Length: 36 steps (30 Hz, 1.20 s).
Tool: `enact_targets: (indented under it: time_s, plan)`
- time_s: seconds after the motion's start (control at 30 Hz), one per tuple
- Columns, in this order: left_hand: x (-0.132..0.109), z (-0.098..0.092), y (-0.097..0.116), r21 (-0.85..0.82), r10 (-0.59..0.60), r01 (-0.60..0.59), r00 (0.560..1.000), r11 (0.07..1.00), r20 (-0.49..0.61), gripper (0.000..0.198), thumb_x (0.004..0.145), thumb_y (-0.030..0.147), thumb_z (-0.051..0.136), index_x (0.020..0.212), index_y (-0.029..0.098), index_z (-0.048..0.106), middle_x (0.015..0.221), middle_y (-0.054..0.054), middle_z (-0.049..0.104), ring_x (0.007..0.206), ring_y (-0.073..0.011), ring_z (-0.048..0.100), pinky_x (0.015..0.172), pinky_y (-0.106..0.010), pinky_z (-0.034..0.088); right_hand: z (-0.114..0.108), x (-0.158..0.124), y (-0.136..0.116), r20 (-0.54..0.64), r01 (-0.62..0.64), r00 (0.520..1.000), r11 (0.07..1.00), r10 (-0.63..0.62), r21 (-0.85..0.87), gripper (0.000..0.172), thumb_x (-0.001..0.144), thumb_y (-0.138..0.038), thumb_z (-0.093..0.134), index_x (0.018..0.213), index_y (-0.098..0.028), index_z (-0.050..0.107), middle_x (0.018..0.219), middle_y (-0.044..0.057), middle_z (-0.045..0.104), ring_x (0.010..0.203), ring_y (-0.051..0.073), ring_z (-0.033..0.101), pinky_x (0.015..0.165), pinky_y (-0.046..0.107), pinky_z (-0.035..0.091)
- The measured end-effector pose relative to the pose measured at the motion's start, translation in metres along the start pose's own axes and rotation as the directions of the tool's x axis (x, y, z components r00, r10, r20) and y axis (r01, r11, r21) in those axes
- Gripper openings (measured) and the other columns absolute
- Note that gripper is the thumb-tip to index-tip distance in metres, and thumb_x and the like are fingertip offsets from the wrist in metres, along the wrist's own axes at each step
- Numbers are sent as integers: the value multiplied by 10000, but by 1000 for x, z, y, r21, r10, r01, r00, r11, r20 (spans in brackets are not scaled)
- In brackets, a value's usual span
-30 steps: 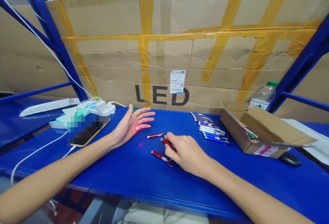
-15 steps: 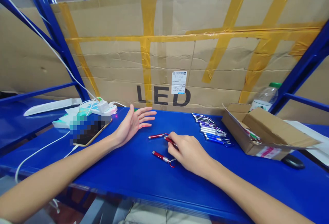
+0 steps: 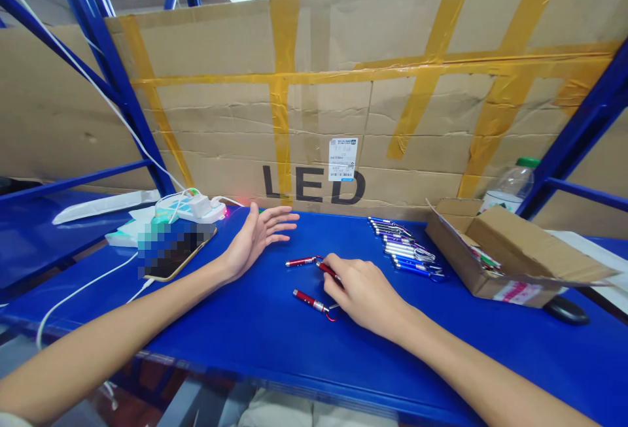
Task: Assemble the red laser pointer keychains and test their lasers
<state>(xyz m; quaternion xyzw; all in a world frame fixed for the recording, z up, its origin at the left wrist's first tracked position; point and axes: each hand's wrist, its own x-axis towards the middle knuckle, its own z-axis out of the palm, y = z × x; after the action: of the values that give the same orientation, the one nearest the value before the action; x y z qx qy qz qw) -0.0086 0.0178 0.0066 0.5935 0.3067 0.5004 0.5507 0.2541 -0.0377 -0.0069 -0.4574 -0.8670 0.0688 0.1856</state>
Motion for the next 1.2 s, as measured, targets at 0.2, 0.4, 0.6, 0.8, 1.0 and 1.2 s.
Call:
enact_targets:
  time_s: [0.2, 0.4, 0.6, 0.8, 1.0, 1.2]
  plan:
    - [0, -1, 4, -16, 24, -24, 1000, 1000, 0, 816, 1042, 820, 251, 1396, 199, 645, 1482, -174, 678, 1373, -345, 617, 1082, -470, 497, -5, -2, -3, -208, 11, 978, 992, 15, 124, 240, 1124, -363, 417, 1185, -238, 613, 840, 14, 760, 674, 206, 696, 623, 297, 418]
    - [-1, 1, 3, -21, -3, 3, 1000, 1000, 5, 825, 1036, 828, 254, 1392, 198, 649, 1477, -176, 681, 1373, -350, 617, 1086, -479, 495, -5, -1, -3, -174, 11, 985, 997, 4, 82, 223, 1116, -345, 418, 1189, -242, 602, 862, 23, 764, 695, 212, 702, 635, 298, 416]
    - [-2, 1, 3, -13, -4, 4, 1000, 1000, 17, 830, 1032, 834, 253, 1397, 203, 650, 1490, -172, 674, 1386, -354, 607, 1096, -486, 491, 0, -1, -1, 39, -43, 998, 999, 43, 8, 195, 1096, -312, 404, 1078, -233, 581, 839, 40, 754, 724, 241, 713, 648, 316, 401]
    - [-1, 0, 4, -24, -15, 16, 1000, 1000, 21, 825, 1044, 818, 240, 1398, 196, 650, 1485, -172, 676, 1371, -344, 613, 1088, -473, 496, -4, -3, -6, -118, -7, 993, 992, 22, 129, 269, 1133, -379, 371, 1204, -232, 585, 833, 26, 732, 677, 210, 664, 633, 308, 407]
    - [-1, 0, 2, -32, -15, 16, 1000, 999, 20, 852, 1015, 854, 281, 1388, 195, 671, 1483, -179, 677, 1372, -361, 610, 1079, -482, 502, -9, -3, -10, -14, 46, 999, 991, -44, 129, 240, 1124, -341, 385, 1130, -226, 596, 799, 19, 718, 641, 190, 626, 624, 302, 399]
    - [-2, 1, 3, -31, -17, 19, 999, 999, 40, 855, 1021, 847, 263, 1401, 194, 663, 1482, -181, 677, 1367, -363, 616, 1084, -488, 497, -9, -5, -14, 22, 128, 991, 976, -134, 176, 227, 1120, -331, 405, 1134, -226, 606, 813, 8, 730, 657, 182, 650, 639, 295, 428]
